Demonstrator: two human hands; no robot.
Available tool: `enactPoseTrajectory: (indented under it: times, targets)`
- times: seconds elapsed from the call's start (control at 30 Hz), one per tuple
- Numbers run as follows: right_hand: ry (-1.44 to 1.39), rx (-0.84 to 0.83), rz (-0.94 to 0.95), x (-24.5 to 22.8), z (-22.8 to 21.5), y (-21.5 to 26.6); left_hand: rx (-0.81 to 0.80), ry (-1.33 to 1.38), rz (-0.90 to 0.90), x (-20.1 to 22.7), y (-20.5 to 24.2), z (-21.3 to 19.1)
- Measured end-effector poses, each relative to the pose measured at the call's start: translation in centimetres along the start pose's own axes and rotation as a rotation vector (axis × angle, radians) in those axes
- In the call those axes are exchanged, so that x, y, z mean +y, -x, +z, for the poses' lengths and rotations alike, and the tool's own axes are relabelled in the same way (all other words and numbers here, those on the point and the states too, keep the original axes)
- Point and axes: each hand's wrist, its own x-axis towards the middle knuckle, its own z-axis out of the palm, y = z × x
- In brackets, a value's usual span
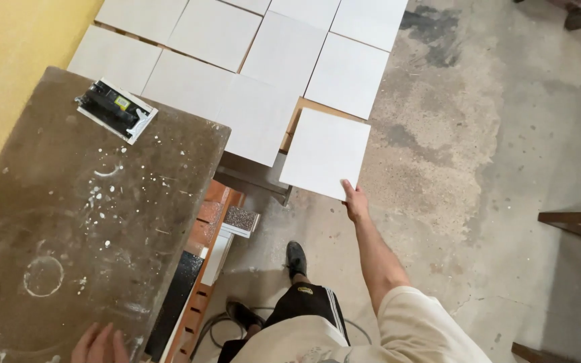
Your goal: Cleaning and sanding small white panels using an air blow gun and a hand sanding block in a workshop.
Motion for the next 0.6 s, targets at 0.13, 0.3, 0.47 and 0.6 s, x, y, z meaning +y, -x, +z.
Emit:
enactPoseTrajectory:
  times: [0.13,0.3,0.47,0.6]
  targets:
    - [-0.011,-0.081,-0.056,-0.6,-3.4,10.7,-0.087,0.14,-0.14,1.0,-1.9,1.4]
    - [0.465,-0.061,-0.274,-0.6,-0.5,25.9,-0.575,0.567,-0.379,2.9,-3.8,1.0]
    - [0.291,-0.381,-0.301,3.4,10.7,31.7,-0.509,0.995,-0.532,4.1,-4.3,-3.5]
    - [0.471,-0.666,-0.345,4.4,19.5,34.2,-0.218,0.999,-0.756,1.2,-3.4,-3.4]
